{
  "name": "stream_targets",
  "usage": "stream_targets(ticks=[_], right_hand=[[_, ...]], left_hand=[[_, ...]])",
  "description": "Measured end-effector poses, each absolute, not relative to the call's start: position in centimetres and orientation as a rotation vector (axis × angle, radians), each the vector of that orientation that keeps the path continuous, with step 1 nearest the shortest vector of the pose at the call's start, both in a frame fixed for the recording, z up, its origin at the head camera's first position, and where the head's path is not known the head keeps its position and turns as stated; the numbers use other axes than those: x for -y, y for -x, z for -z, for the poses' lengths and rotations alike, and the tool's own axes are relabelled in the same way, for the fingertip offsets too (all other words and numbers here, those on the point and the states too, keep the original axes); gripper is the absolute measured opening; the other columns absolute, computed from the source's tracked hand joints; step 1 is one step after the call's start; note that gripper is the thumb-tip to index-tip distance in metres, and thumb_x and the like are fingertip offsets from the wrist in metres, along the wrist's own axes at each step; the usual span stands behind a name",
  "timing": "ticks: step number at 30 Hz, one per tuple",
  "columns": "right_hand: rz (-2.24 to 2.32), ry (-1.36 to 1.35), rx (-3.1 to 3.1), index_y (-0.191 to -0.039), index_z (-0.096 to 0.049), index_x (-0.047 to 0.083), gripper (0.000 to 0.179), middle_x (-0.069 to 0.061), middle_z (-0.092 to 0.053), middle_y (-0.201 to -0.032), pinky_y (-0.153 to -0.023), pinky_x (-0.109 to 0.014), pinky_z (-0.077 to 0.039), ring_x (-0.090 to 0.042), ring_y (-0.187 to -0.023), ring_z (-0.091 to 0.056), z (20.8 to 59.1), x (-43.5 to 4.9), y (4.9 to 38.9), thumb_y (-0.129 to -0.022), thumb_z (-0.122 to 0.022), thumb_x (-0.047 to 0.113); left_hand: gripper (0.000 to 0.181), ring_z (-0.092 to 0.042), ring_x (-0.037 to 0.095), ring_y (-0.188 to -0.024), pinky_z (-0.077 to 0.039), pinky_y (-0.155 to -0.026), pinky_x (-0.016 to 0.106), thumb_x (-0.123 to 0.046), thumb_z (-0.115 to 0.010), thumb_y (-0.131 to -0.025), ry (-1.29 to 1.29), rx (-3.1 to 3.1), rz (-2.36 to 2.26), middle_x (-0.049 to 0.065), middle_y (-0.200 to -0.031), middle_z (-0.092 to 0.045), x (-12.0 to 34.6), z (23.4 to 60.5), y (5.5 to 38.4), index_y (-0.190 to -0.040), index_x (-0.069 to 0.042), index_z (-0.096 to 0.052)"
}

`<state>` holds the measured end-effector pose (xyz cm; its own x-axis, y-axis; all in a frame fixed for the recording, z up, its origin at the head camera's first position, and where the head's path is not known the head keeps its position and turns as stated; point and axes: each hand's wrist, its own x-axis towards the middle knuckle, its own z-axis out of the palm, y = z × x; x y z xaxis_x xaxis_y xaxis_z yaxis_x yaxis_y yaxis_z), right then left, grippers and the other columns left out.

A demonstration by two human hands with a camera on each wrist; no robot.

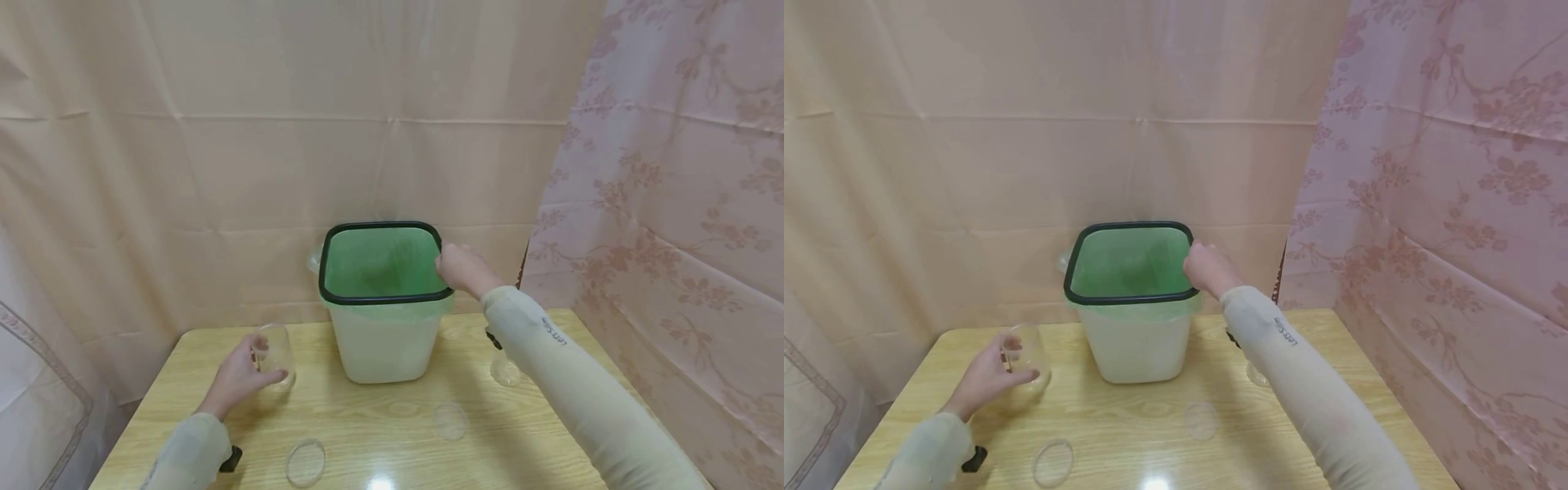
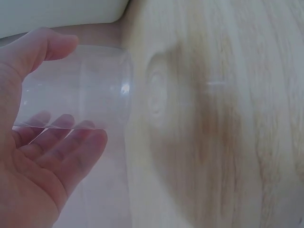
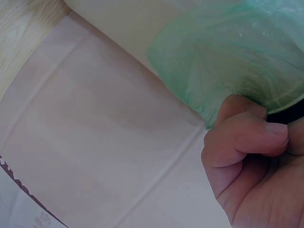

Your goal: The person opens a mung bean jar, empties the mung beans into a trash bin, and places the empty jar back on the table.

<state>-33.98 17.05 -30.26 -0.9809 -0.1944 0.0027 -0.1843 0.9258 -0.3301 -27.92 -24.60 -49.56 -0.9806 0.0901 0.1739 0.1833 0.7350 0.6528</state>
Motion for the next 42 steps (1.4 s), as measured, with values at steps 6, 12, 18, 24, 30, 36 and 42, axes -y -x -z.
stream_targets(ticks=[6,12,18,24,30,36,42], right_hand=[[0.537,0.287,-3.045,-0.137,-0.043,-0.013,0.041,-0.010,-0.050,-0.080,-0.062,-0.034,-0.046,-0.020,-0.064,-0.048,30.3,-17.1,34.1,-0.106,-0.037,0.014],[0.515,0.285,-3.052,-0.136,-0.043,-0.013,0.041,-0.010,-0.051,-0.081,-0.064,-0.035,-0.048,-0.022,-0.067,-0.051,30.3,-17.1,34.2,-0.106,-0.037,0.014],[0.491,0.286,-3.066,-0.130,-0.047,-0.012,0.037,-0.010,-0.051,-0.081,-0.065,-0.036,-0.048,-0.023,-0.069,-0.052,30.3,-17.0,34.3,-0.106,-0.037,0.013],[0.531,0.290,-3.054,-0.133,-0.046,-0.012,0.038,-0.010,-0.050,-0.081,-0.064,-0.035,-0.047,-0.022,-0.067,-0.050,30.3,-17.0,34.3,-0.106,-0.037,0.012],[0.507,0.297,-3.066,-0.131,-0.046,-0.012,0.037,-0.010,-0.050,-0.081,-0.065,-0.036,-0.048,-0.023,-0.070,-0.052,30.4,-17.1,34.5,-0.105,-0.037,0.012],[0.521,0.293,-3.054,-0.131,-0.046,-0.012,0.036,-0.010,-0.050,-0.080,-0.064,-0.035,-0.047,-0.022,-0.068,-0.050,30.3,-17.2,34.4,-0.105,-0.037,0.012],[0.508,0.285,-3.050,-0.135,-0.044,-0.012,0.040,-0.010,-0.049,-0.079,-0.063,-0.035,-0.046,-0.022,-0.067,-0.050,30.3,-17.2,34.3,-0.106,-0.037,0.013]], left_hand=[[0.081,-0.061,0.031,-0.097,-0.053,-0.075,0.041,-0.037,-0.090,-0.075,0.207,2.835,1.063,0.020,-0.119,-0.063,24.8,49.9,28.0,-0.131,0.003,-0.049],[0.081,-0.061,0.028,-0.095,-0.053,-0.075,0.040,-0.038,-0.091,-0.074,0.219,2.866,1.074,0.020,-0.120,-0.063,25.1,50.4,28.0,-0.131,0.002,-0.049],[0.079,-0.061,0.031,-0.099,-0.053,-0.080,0.045,-0.036,-0.089,-0.076,0.220,2.865,1.081,0.022,-0.128,-0.060,24.9,51.0,27.9,-0.132,0.002,-0.048],[0.079,-0.061,0.035,-0.105,-0.053,-0.086,0.051,-0.034,-0.089,-0.076,0.222,2.837,1.103,0.023,-0.130,-0.059,24.8,51.4,27.8,-0.132,0.003,-0.047],[0.079,-0.060,0.039,-0.110,-0.051,-0.090,0.054,-0.034,-0.089,-0.077,0.210,2.820,1.133,0.022,-0.131,-0.059,24.7,51.8,27.8,-0.133,0.003,-0.047],[0.079,-0.060,0.040,-0.111,-0.051,-0.091,0.055,-0.035,-0.089,-0.077,0.206,2.818,1.134,0.021,-0.132,-0.059,24.7,51.9,27.8,-0.133,0.002,-0.048],[0.078,-0.059,0.047,-0.117,-0.049,-0.096,0.058,-0.033,-0.089,-0.078,0.169,2.810,1.247,0.024,-0.136,-0.056,24.6,52.1,27.5,-0.134,0.000,-0.046]])
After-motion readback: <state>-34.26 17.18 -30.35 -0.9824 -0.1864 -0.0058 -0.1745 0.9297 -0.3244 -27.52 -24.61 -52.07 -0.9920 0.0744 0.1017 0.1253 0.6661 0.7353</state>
